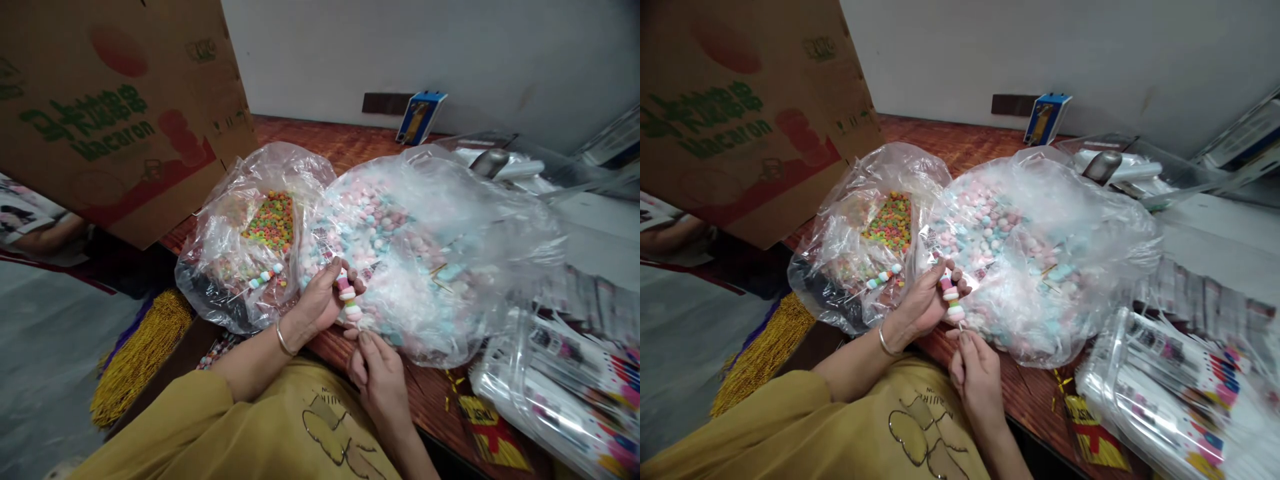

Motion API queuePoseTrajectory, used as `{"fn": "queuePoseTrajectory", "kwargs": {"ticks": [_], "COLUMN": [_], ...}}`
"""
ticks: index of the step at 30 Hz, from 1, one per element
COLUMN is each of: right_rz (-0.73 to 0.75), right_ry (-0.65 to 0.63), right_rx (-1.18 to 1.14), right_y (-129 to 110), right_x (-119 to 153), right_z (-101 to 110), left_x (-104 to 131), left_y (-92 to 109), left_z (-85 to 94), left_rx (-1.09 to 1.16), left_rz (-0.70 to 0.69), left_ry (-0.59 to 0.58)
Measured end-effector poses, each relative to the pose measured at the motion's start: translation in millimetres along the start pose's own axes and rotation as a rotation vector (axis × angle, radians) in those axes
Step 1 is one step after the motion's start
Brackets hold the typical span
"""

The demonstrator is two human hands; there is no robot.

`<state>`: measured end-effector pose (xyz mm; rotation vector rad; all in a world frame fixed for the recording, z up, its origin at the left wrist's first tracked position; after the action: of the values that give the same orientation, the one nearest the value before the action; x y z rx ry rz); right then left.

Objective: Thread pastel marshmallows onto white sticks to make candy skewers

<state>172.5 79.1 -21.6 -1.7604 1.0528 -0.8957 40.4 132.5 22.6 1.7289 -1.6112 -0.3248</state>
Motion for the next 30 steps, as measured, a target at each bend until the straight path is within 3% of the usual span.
{"fn": "queuePoseTrajectory", "kwargs": {"ticks": [2,5,7,9,12,14,16,19,21,24,26,30], "right_rz": [-0.247,-0.285,-0.091,0.246,0.696,0.778,0.641,0.155,-0.143,-0.326,-0.22,0.405], "right_ry": [-0.096,-0.086,0.075,0.211,0.263,0.247,0.203,0.095,0.006,-0.103,-0.054,0.207], "right_rx": [-0.351,-0.451,-0.198,0.219,0.775,0.899,0.77,0.203,-0.188,-0.451,-0.333,0.451], "right_y": [15,19,11,-13,-42,-47,-45,-19,1,11,9,-27], "right_x": [3,4,2,6,19,20,13,-1,-1,3,-1,-1], "right_z": [-15,-18,0,13,4,-2,1,5,-6,-23,-16,8], "left_x": [1,2,2,2,1,0,-1,0,1,2,3,4], "left_y": [0,-1,-2,-4,-9,-11,-11,-10,-10,-10,-11,-12], "left_z": [-5.5,-8.2,-6.2,-3.2,1.4,2.5,1.7,-0.8,-2.9,-5.5,-5.2,0.7], "left_rx": [0.012,0.001,-0.013,-0.018,-0.01,-0.003,0.005,0.019,0.015,-0.014,-0.035,-0.081], "left_rz": [0.011,0.026,0.019,0.017,0.037,0.044,0.047,0.057,0.064,0.069,0.063,-0.001], "left_ry": [-0.069,-0.085,-0.05,-0.012,0.027,0.03,0.017,-0.011,-0.04,-0.08,-0.069,0.057]}}
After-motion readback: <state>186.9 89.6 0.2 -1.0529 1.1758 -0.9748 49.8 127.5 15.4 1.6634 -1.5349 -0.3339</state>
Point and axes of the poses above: each hand's wrist, its own x-axis away from the middle knuckle, its own z-axis out of the back of the hand, y = z × x, the point moved 8 cm from there along -x, towards the middle knuckle, and after that the axes turned 10 degrees about -x, right-handed, at the moved point
